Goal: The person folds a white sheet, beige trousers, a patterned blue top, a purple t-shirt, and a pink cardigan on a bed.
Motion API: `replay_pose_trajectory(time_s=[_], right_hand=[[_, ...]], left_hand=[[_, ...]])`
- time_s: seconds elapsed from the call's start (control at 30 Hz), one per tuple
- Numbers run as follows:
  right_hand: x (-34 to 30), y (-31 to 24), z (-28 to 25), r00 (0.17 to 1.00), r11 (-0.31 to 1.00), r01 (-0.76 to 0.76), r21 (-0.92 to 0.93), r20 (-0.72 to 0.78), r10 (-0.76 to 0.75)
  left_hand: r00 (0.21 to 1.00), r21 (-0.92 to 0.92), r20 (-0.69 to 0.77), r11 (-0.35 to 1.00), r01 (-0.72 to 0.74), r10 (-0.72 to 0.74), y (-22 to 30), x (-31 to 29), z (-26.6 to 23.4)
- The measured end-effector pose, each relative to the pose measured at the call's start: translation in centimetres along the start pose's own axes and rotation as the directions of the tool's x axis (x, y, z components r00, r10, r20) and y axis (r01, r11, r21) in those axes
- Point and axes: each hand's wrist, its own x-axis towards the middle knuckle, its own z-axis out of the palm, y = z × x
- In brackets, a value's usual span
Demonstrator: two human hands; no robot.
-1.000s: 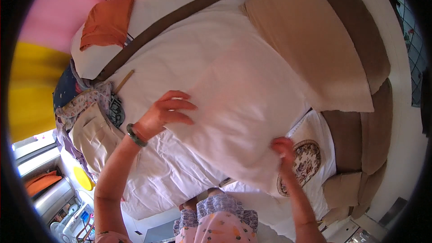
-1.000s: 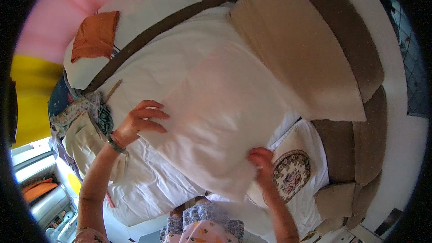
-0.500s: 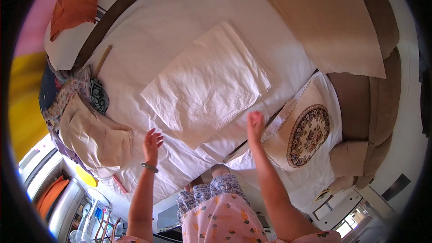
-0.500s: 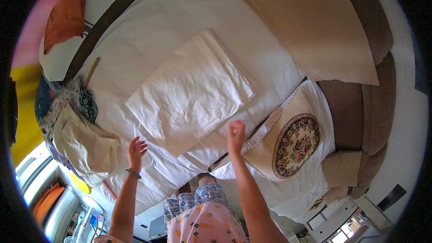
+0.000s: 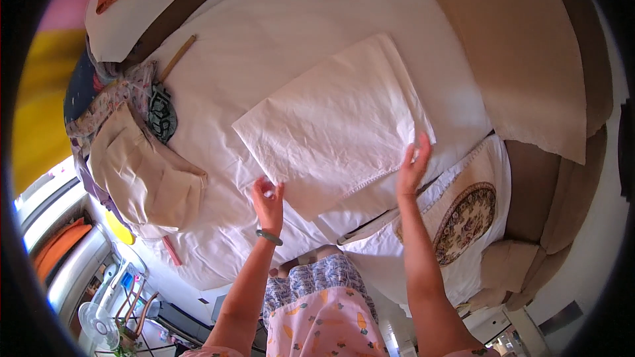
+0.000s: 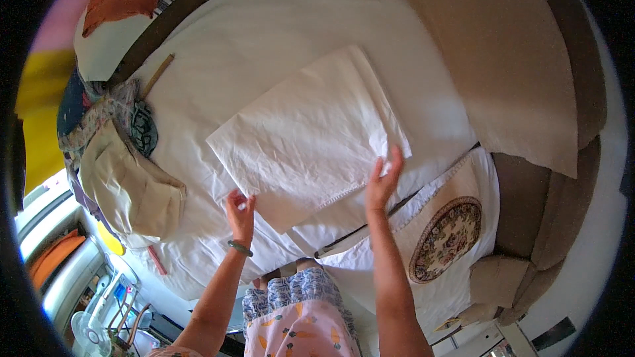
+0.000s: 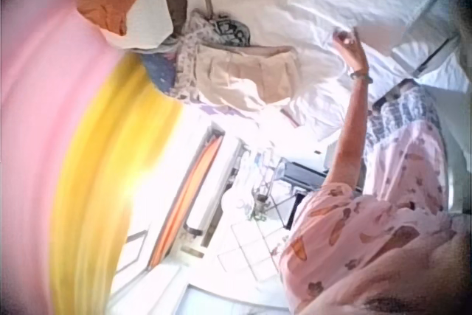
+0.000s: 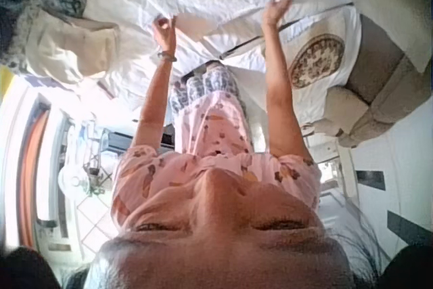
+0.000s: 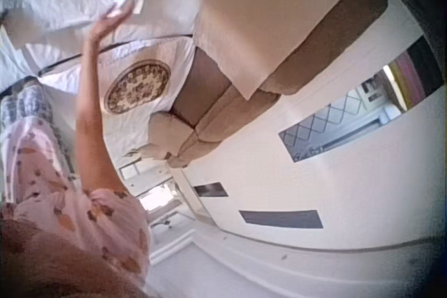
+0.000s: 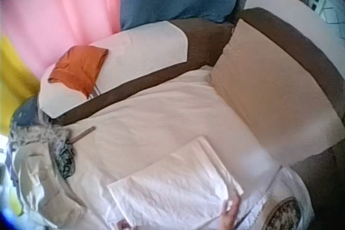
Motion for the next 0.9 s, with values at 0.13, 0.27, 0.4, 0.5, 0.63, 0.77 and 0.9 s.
replay_pose_trajectory(time_s=[0.13,0.27,0.4,0.5,0.63,0.77,0.9], right_hand=[[-2.6,-7.4,7.8,0.858,0.880,0.051,0.473,0.429,-0.281],[2.0,-11.8,17.7,0.757,0.778,0.156,0.609,0.433,-0.490],[4.0,-11.1,20.1,0.768,0.767,0.106,0.633,0.438,-0.468],[-0.1,-6.1,15.1,0.789,0.816,0.019,0.578,0.493,-0.367],[-6.7,0.4,2.8,0.787,0.868,-0.197,0.455,0.601,-0.137],[-9.8,3.8,-3.0,0.748,0.945,-0.099,0.313,0.650,-0.137],[-9.6,5.0,-2.1,0.826,0.921,-0.276,0.276,0.558,0.080]], left_hand=[[0.982,-0.158,-0.094,0.976,0.147,-0.163,0.8,1.1,1.4],[0.954,-0.374,0.218,0.885,0.278,-0.207,-0.6,0.4,2.4],[0.842,-0.357,0.487,0.826,0.435,-0.233,1.2,0.7,2.2],[0.825,-0.476,0.523,0.728,0.493,-0.216,2.0,0.3,1.3],[0.823,-0.544,0.556,0.698,0.465,-0.114,9.1,-1.9,0.9],[0.841,-0.568,0.528,0.687,0.454,-0.119,18.3,-4.9,5.8],[0.819,-0.431,0.573,0.837,0.335,-0.032,25.7,-4.3,14.1]])
